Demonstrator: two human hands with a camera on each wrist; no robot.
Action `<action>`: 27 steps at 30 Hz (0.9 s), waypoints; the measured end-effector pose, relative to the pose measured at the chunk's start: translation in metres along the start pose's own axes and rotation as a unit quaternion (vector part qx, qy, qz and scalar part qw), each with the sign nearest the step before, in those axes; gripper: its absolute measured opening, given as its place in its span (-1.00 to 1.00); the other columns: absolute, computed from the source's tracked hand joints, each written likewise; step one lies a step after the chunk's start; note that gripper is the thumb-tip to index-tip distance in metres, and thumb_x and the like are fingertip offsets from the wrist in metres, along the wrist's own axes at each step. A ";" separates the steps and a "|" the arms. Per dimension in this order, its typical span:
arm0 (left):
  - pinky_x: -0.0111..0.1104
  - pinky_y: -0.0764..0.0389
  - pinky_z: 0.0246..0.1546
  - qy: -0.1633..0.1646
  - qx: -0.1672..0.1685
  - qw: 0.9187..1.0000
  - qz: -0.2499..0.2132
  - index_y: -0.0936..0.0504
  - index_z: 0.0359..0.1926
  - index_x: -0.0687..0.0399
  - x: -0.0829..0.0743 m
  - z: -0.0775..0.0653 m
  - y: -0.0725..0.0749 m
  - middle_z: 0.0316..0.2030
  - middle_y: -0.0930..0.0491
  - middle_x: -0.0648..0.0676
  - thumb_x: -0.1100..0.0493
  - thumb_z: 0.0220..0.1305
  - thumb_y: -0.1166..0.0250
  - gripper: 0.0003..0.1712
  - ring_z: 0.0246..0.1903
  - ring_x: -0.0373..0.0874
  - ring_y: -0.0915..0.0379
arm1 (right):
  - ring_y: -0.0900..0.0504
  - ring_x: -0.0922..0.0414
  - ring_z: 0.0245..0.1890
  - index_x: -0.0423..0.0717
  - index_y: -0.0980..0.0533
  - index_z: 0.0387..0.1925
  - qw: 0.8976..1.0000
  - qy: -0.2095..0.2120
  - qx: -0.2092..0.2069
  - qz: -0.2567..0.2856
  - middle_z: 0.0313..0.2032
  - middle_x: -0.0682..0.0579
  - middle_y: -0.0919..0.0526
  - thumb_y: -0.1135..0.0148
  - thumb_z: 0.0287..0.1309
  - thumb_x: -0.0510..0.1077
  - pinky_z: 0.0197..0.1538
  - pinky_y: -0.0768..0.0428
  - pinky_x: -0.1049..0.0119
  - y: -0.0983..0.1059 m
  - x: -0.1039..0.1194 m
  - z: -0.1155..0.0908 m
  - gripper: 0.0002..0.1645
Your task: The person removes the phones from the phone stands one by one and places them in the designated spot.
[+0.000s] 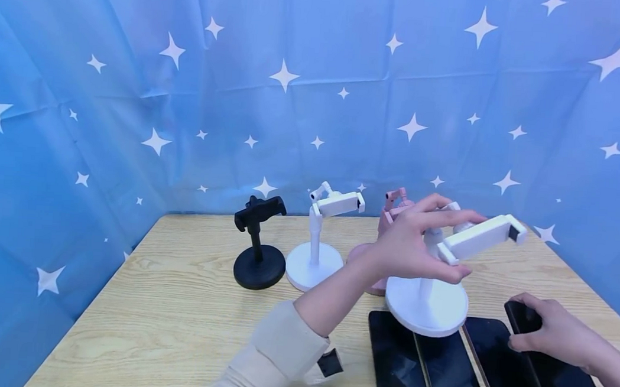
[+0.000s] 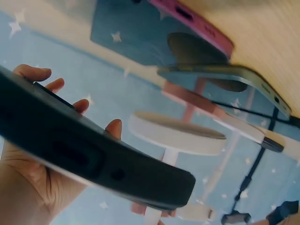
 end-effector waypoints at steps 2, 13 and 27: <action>-0.64 -0.47 -0.29 0.019 -0.004 1.000 -0.005 -0.46 0.13 0.13 0.002 0.006 -0.007 -0.01 -0.30 0.06 0.25 -0.16 -0.45 -0.28 -0.14 -0.38 -0.25 | -0.31 -0.44 -0.06 -0.61 -0.17 0.09 1.000 -0.004 0.004 0.006 -0.01 -0.64 -0.26 -0.34 -0.06 -0.09 -0.25 -0.48 -0.05 -0.002 -0.009 0.000 -0.14; -0.70 -0.26 -0.16 0.067 0.028 0.995 0.068 -0.44 0.18 -0.13 0.014 0.034 -0.033 0.07 -0.24 -0.06 0.07 -0.12 -0.43 -0.26 0.02 -0.49 -0.06 | -0.33 -0.40 -0.08 -0.62 -0.16 0.09 0.998 -0.042 0.041 0.020 -0.01 -0.62 -0.28 -0.28 -0.01 -0.09 -0.24 -0.47 -0.02 -0.005 -0.037 0.001 -0.17; -0.71 -0.17 -0.12 0.044 0.035 0.992 0.112 -0.47 0.15 -0.15 0.028 0.045 -0.058 0.06 -0.25 -0.04 0.03 -0.12 -0.42 -0.31 0.06 -0.44 -0.05 | -0.17 -0.50 0.01 -0.64 -0.12 0.11 0.997 -0.028 0.053 0.045 0.07 -0.70 -0.09 -0.28 -0.02 -0.15 -0.20 -0.44 -0.09 -0.010 -0.056 0.003 -0.15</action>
Point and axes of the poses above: each hand's wrist, its own z-axis towards the middle knuckle, its own y-axis out of the back of the hand, x = y × z, the point moved 3 cm from there along z, towards the middle knuckle
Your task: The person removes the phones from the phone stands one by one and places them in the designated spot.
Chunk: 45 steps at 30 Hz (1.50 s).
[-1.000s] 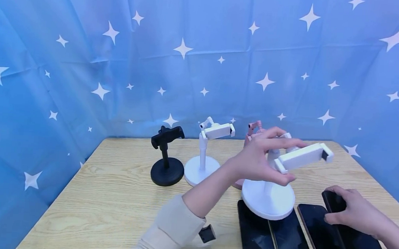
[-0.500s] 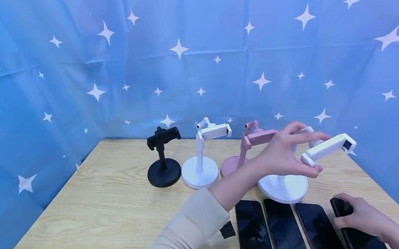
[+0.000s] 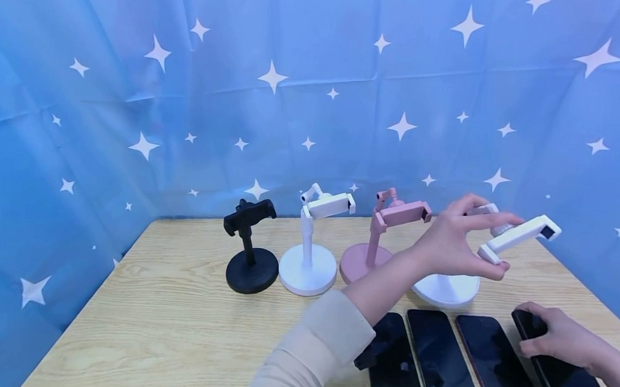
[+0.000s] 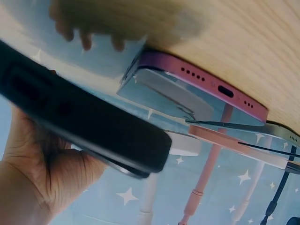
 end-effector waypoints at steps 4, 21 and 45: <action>-0.69 -0.18 -0.11 -0.037 -0.037 0.999 0.011 -0.51 0.11 -0.04 0.005 0.000 -0.007 0.04 -0.28 0.02 0.04 -0.16 -0.44 -0.31 0.04 -0.33 -0.11 | -0.22 -0.46 -0.02 -0.62 -0.14 0.11 1.000 0.004 -0.009 -0.004 0.05 -0.68 -0.13 -0.29 -0.02 -0.14 -0.20 -0.45 -0.05 0.000 0.000 0.002 -0.17; -0.67 -0.13 -0.03 -0.004 -0.010 0.999 0.038 -0.43 0.19 -0.12 0.023 0.006 -0.023 0.13 -0.25 0.01 0.00 -0.11 -0.43 -0.25 0.14 -0.35 -0.05 | -0.25 -0.46 -0.02 -0.60 -0.18 0.09 1.000 0.013 -0.003 0.000 0.03 -0.65 -0.21 -0.31 -0.06 -0.17 -0.22 -0.47 -0.02 0.001 -0.010 0.010 -0.19; -0.56 -0.30 -0.06 0.137 0.065 0.988 0.028 -0.26 0.27 -0.46 0.041 0.030 -0.029 0.35 0.04 -0.21 -0.11 0.05 -0.31 -0.27 0.27 -0.39 0.07 | -0.28 -0.50 -0.04 -0.42 -0.32 0.05 0.998 0.008 0.010 -0.056 0.00 -0.62 -0.26 -0.28 0.02 0.06 -0.24 -0.43 -0.14 -0.002 -0.014 0.023 -0.25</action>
Point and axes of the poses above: each hand's wrist, its own z-axis towards the middle knuckle, its own y-axis out of the back of the hand, x = y × z, the point moved 3 cm from there along z, towards the middle knuckle
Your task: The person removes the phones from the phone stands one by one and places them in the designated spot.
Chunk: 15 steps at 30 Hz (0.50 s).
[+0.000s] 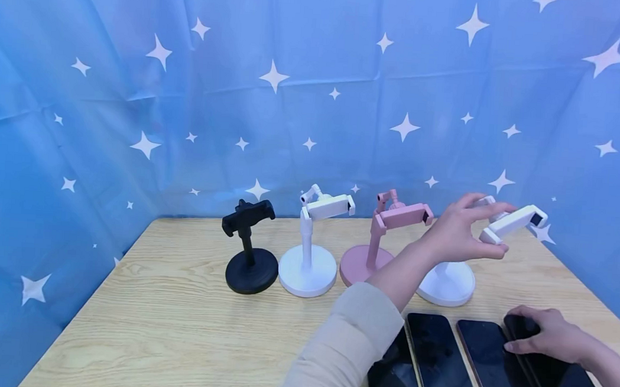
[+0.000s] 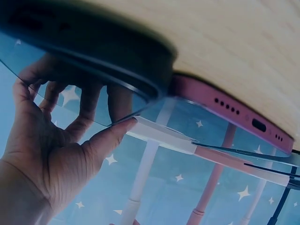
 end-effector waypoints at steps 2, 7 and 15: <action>-0.55 -0.31 -0.04 0.003 0.006 1.000 -0.012 -0.25 0.27 -0.46 0.000 0.001 0.000 0.35 0.07 -0.22 -0.09 0.07 -0.30 -0.27 0.27 -0.40 0.07 | -0.29 -0.50 -0.05 -0.39 -0.33 0.05 1.000 -0.002 -0.001 -0.015 0.00 -0.60 -0.28 -0.27 0.02 0.09 -0.27 -0.41 -0.16 -0.001 0.001 0.000 -0.26; -0.47 -0.34 0.02 0.024 0.016 0.998 -0.051 -0.22 0.29 -0.48 0.002 0.002 0.001 0.36 0.13 -0.27 -0.04 0.10 -0.29 -0.28 0.29 -0.40 0.09 | -0.37 -0.44 -0.10 -0.33 -0.38 0.02 0.999 -0.002 -0.014 -0.046 -0.05 -0.53 -0.38 -0.26 0.02 0.13 -0.35 -0.35 -0.20 -0.002 0.004 -0.001 -0.30; -0.49 -0.33 0.03 0.031 0.026 0.997 -0.072 -0.20 0.30 -0.49 0.004 0.005 0.000 0.35 0.18 -0.35 -0.01 0.13 -0.26 -0.28 0.29 -0.43 0.08 | -0.39 -0.42 -0.11 -0.30 -0.40 0.02 0.998 -0.002 -0.024 -0.066 -0.06 -0.50 -0.41 -0.24 0.02 0.15 -0.38 -0.35 -0.15 -0.003 0.004 -0.002 -0.30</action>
Point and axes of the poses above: each hand's wrist, its own z-axis towards the middle knuckle, its own y-axis out of the back of the hand, x = y × z, the point moved 3 cm from there along z, towards the middle knuckle
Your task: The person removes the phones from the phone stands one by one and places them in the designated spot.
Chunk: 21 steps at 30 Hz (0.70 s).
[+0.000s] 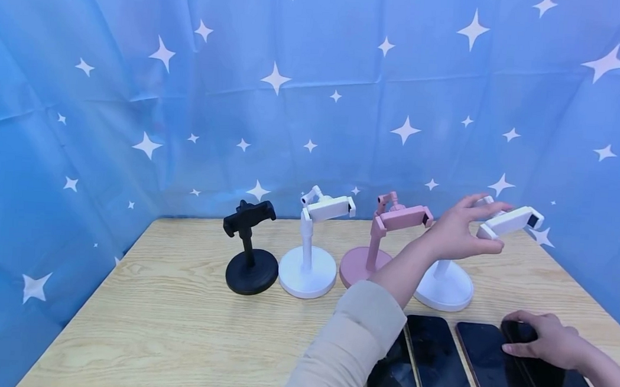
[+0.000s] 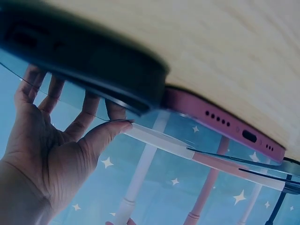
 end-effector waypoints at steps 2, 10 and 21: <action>-0.49 -0.32 0.04 0.000 0.001 1.000 -0.005 -0.20 0.30 -0.48 0.001 0.000 0.000 0.35 0.19 -0.39 0.00 0.13 -0.26 -0.28 0.28 -0.44 0.08 | -0.40 -0.41 -0.11 -0.30 -0.40 0.02 1.000 0.002 -0.001 0.001 -0.06 -0.50 -0.42 -0.24 0.03 0.15 -0.38 -0.36 -0.14 0.000 0.000 0.000 -0.31; -0.44 -0.24 0.15 -0.019 0.010 0.999 -0.026 -0.16 0.33 -0.42 0.003 -0.001 0.001 0.35 0.29 -0.43 0.04 0.17 -0.24 -0.27 0.31 -0.48 0.29 | -0.41 -0.39 -0.09 -0.29 -0.42 0.01 1.000 0.001 -0.013 -0.004 -0.06 -0.48 -0.44 -0.26 0.00 0.14 -0.38 -0.36 -0.13 -0.001 0.004 -0.001 -0.32; -0.33 -0.17 0.24 -0.007 0.011 0.996 -0.091 -0.04 0.35 -0.50 0.005 -0.008 -0.006 0.29 0.44 -0.54 0.07 0.25 -0.17 -0.25 0.29 -0.53 0.54 | -0.43 -0.37 -0.11 -0.29 -0.43 0.00 1.000 0.009 -0.020 -0.006 -0.06 -0.47 -0.45 -0.26 0.01 0.11 -0.39 -0.36 -0.10 -0.001 0.003 -0.002 -0.35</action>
Point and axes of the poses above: each hand's wrist, its own z-axis towards the middle knuckle, its own y-axis out of the back of the hand, x = y × z, the point moved 3 cm from there along z, towards the middle knuckle
